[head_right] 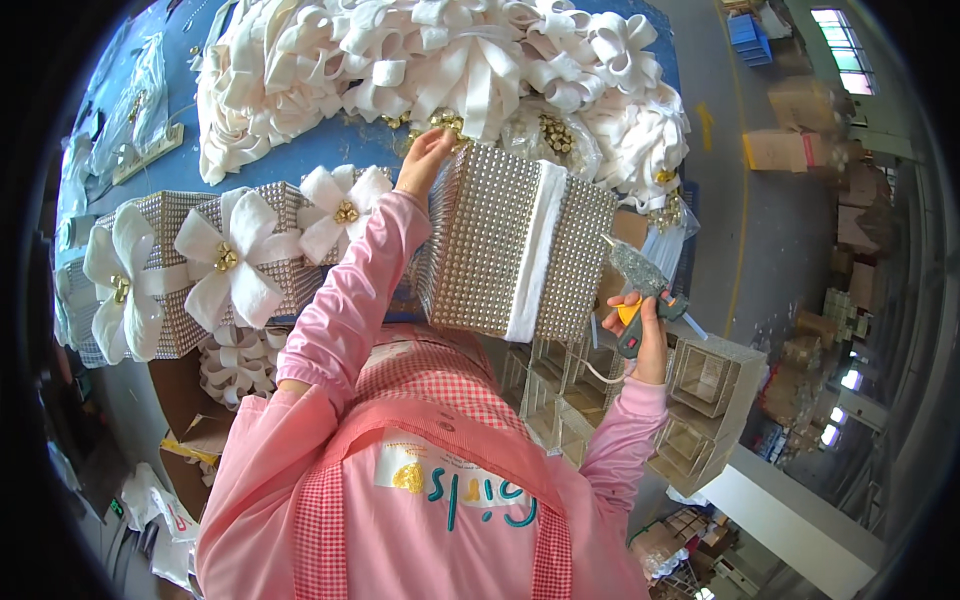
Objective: Applying decorative fabric strips and bows to gift boxes using a hot glue gun.
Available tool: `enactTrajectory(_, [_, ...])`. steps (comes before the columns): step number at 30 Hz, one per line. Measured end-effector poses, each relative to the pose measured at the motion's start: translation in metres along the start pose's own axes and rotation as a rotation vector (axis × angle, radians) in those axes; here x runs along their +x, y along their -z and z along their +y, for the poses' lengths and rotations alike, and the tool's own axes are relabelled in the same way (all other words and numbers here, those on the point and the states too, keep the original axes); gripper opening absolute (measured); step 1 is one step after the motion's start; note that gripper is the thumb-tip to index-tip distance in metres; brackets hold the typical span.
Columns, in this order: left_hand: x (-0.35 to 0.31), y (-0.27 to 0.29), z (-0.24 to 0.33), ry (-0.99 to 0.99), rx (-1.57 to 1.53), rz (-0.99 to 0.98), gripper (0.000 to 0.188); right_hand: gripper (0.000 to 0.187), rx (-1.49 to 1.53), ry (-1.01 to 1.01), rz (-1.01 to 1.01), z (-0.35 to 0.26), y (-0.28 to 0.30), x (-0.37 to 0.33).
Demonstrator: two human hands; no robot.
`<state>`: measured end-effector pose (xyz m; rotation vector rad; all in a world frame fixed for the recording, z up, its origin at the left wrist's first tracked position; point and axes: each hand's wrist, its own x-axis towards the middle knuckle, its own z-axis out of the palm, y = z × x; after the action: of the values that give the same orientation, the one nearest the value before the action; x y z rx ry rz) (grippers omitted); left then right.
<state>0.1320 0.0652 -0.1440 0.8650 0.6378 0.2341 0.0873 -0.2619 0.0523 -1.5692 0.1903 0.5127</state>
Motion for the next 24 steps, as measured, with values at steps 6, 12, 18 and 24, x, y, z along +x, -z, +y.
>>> enactTrajectory(6, [0.003, 0.004, 0.007, 0.009, 0.234, -0.071, 0.080, 0.034, 0.016, -0.015, 0.016, 0.006, 0.006, -0.004])
enactTrajectory(12, [-0.030, 0.021, 0.038, -0.305, 0.084, 0.164, 0.031, 0.034, 0.147, -0.002, 0.041, 0.019, 0.022, -0.017])
enactTrajectory(18, [-0.148, -0.029, 0.064, -0.151, 0.167, -0.223, 0.015, 0.037, 0.314, -0.033, -0.127, 0.036, 0.028, -0.027])
enactTrajectory(24, [-0.199, -0.064, 0.024, 0.131, 0.300, -0.603, 0.023, 0.039, 0.240, -0.026, -0.178, 0.036, 0.026, -0.057])
